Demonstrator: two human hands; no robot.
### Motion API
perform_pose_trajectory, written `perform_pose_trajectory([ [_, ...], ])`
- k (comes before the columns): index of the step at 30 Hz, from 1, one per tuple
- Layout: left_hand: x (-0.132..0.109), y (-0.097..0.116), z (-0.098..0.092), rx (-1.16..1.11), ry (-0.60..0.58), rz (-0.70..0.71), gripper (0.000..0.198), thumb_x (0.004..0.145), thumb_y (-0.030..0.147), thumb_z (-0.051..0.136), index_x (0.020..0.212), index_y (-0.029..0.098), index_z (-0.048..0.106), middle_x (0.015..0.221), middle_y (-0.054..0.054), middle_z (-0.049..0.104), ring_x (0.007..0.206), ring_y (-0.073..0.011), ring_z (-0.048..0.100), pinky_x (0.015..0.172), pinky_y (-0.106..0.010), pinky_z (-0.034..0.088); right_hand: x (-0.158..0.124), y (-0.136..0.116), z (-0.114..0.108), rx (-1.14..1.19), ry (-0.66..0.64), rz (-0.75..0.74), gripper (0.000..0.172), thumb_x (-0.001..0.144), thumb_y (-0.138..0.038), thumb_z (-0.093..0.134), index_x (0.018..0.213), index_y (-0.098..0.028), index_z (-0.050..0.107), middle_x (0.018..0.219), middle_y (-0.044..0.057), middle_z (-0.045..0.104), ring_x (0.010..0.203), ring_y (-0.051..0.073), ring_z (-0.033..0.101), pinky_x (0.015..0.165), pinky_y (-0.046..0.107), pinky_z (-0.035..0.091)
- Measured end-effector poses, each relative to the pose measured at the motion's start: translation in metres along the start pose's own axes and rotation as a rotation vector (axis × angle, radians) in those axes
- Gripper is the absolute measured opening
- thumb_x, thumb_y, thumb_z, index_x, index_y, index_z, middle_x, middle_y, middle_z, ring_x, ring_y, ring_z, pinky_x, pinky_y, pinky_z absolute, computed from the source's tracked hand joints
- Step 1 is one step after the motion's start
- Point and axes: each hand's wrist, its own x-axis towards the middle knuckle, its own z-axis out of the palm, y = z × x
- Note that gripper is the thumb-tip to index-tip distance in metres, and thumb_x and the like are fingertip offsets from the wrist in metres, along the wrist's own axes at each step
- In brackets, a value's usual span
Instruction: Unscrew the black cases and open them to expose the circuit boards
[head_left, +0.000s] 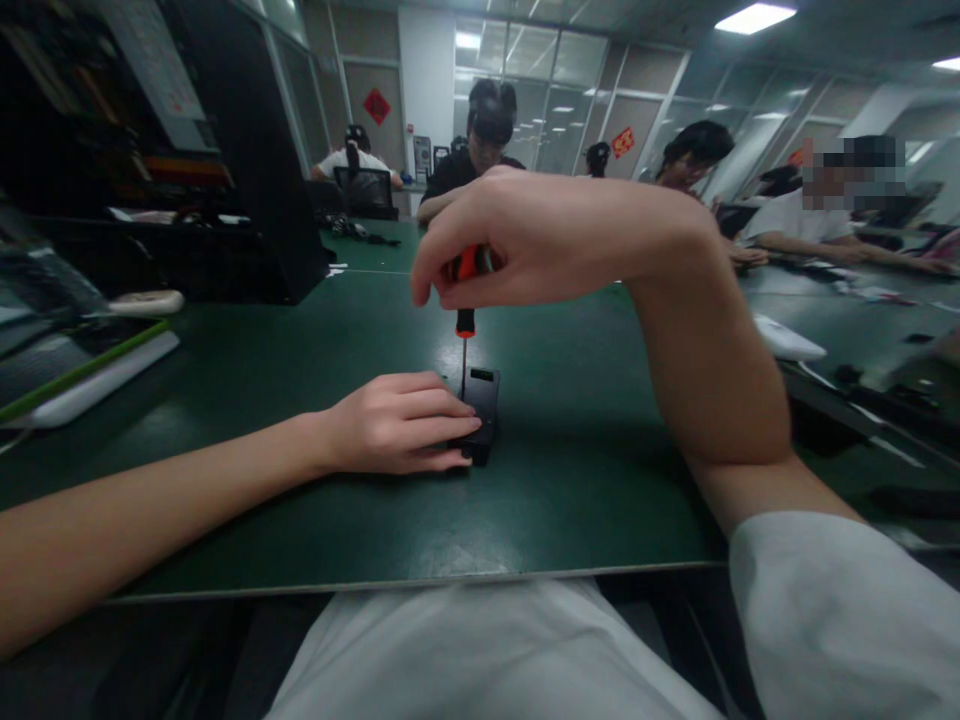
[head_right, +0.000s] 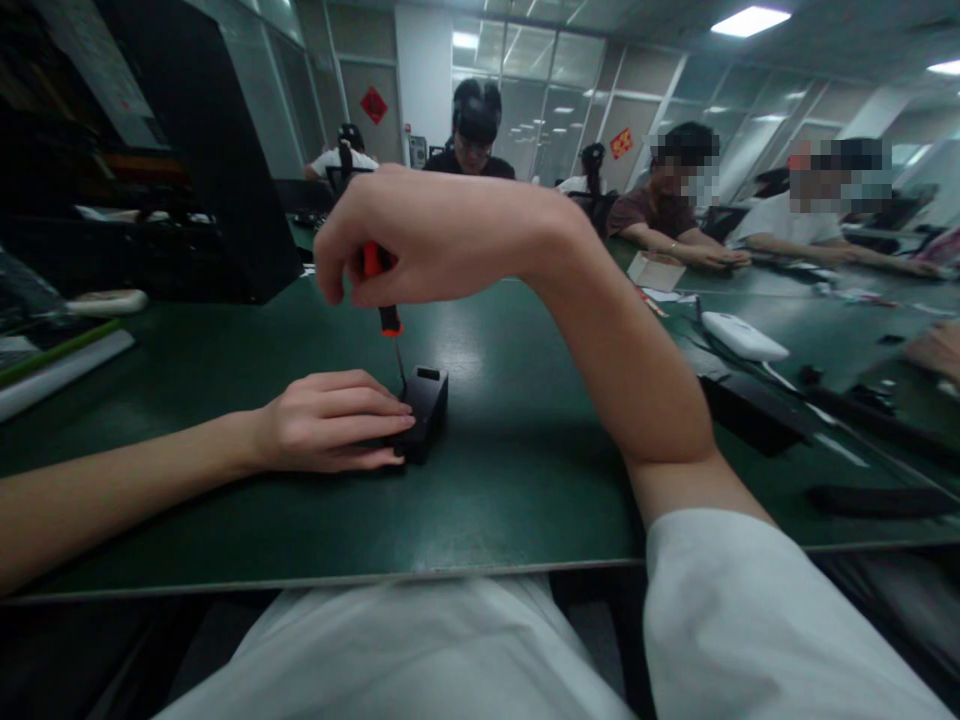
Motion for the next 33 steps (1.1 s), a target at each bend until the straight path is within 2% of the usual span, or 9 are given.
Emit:
perform_pose_trajectory([
  [3,0.0002,-0.0001,0.0001,0.001,0.002,0.005,0.028,0.087,0.026,0.075,0.110,0.013,0.066,0.096,-0.012,0.078,0.082,-0.0215,0.074,0.072,-0.031,0.063,-0.0013,-0.0017,-0.0002,0.015,-0.018,-0.050,0.041,0.087,-0.019,0.063,0.128,-0.015,0.062,0.122,0.003,0.063,0.103,0.010,0.057,0.085,0.020,0.044],
  [8,0.0009,-0.0002,0.0000,-0.007,0.004,0.012,0.028,0.086,0.025,0.076,0.108,0.012,0.067,0.095,-0.014,0.078,0.081,-0.0223,0.074,0.071,-0.032,0.063,-0.0006,-0.0048,-0.0018,-0.035,-0.005,0.033,0.024,0.094,-0.031,0.057,0.107,-0.017,0.071,0.103,0.001,0.067,0.087,0.008,0.056,0.079,0.022,0.045],
  [12,0.0009,0.0002,-0.0002,0.003,0.011,0.000,0.026,0.087,0.027,0.075,0.108,0.015,0.067,0.095,-0.011,0.079,0.081,-0.0210,0.074,0.071,-0.030,0.063,0.0000,-0.0074,-0.0043,0.033,-0.058,-0.037,0.030,0.091,-0.032,0.061,0.117,-0.019,0.068,0.115,-0.001,0.065,0.099,0.008,0.055,0.086,0.017,0.043],
  [15,0.0008,0.0003,-0.0003,-0.005,0.016,-0.004,0.027,0.086,0.027,0.076,0.109,0.015,0.068,0.095,-0.011,0.078,0.081,-0.0209,0.074,0.071,-0.030,0.063,-0.0011,-0.0091,-0.0044,-0.023,-0.021,0.046,0.029,0.096,-0.036,0.053,0.112,-0.018,0.069,0.104,-0.001,0.066,0.087,0.006,0.055,0.080,0.016,0.044],
  [17,0.0006,0.0001,-0.0004,-0.008,0.013,-0.004,0.028,0.085,0.027,0.076,0.109,0.015,0.068,0.096,-0.012,0.078,0.082,-0.0212,0.074,0.071,-0.030,0.063,-0.0020,-0.0094,-0.0039,-0.032,-0.007,0.069,0.028,0.098,-0.031,0.049,0.113,-0.018,0.069,0.105,0.000,0.067,0.087,0.007,0.056,0.080,0.017,0.045],
  [21,0.0000,-0.0003,-0.0004,-0.002,0.003,-0.002,0.028,0.086,0.026,0.076,0.109,0.014,0.068,0.096,-0.012,0.078,0.083,-0.0218,0.074,0.072,-0.031,0.063,-0.0030,-0.0081,-0.0027,-0.009,-0.035,-0.046,0.034,0.089,-0.020,0.060,0.123,-0.017,0.063,0.120,0.002,0.063,0.104,0.010,0.057,0.088,0.020,0.045],
  [25,0.0002,-0.0005,0.0000,-0.003,0.001,0.002,0.028,0.087,0.027,0.075,0.110,0.014,0.067,0.096,-0.012,0.078,0.081,-0.0212,0.074,0.071,-0.031,0.063,-0.0026,-0.0067,-0.0020,-0.049,-0.009,0.053,0.026,0.095,-0.030,0.053,0.111,-0.017,0.069,0.104,0.001,0.066,0.088,0.008,0.056,0.079,0.019,0.045],
  [30,0.0013,-0.0002,-0.0003,0.004,0.004,0.002,0.025,0.088,0.028,0.074,0.109,0.016,0.067,0.095,-0.011,0.078,0.080,-0.0208,0.074,0.070,-0.030,0.063,-0.0030,-0.0044,-0.0029,0.013,-0.057,-0.025,0.035,0.089,-0.022,0.058,0.124,-0.020,0.064,0.121,0.001,0.062,0.102,0.009,0.054,0.087,0.016,0.044],
  [33,0.0018,-0.0001,-0.0004,0.012,0.006,0.005,0.025,0.089,0.028,0.073,0.109,0.016,0.067,0.094,-0.011,0.078,0.079,-0.0206,0.074,0.069,-0.030,0.063,-0.0023,-0.0052,-0.0024,-0.012,-0.022,0.059,0.028,0.093,-0.032,0.056,0.114,-0.018,0.069,0.109,0.001,0.066,0.092,0.009,0.054,0.083,0.018,0.046],
])
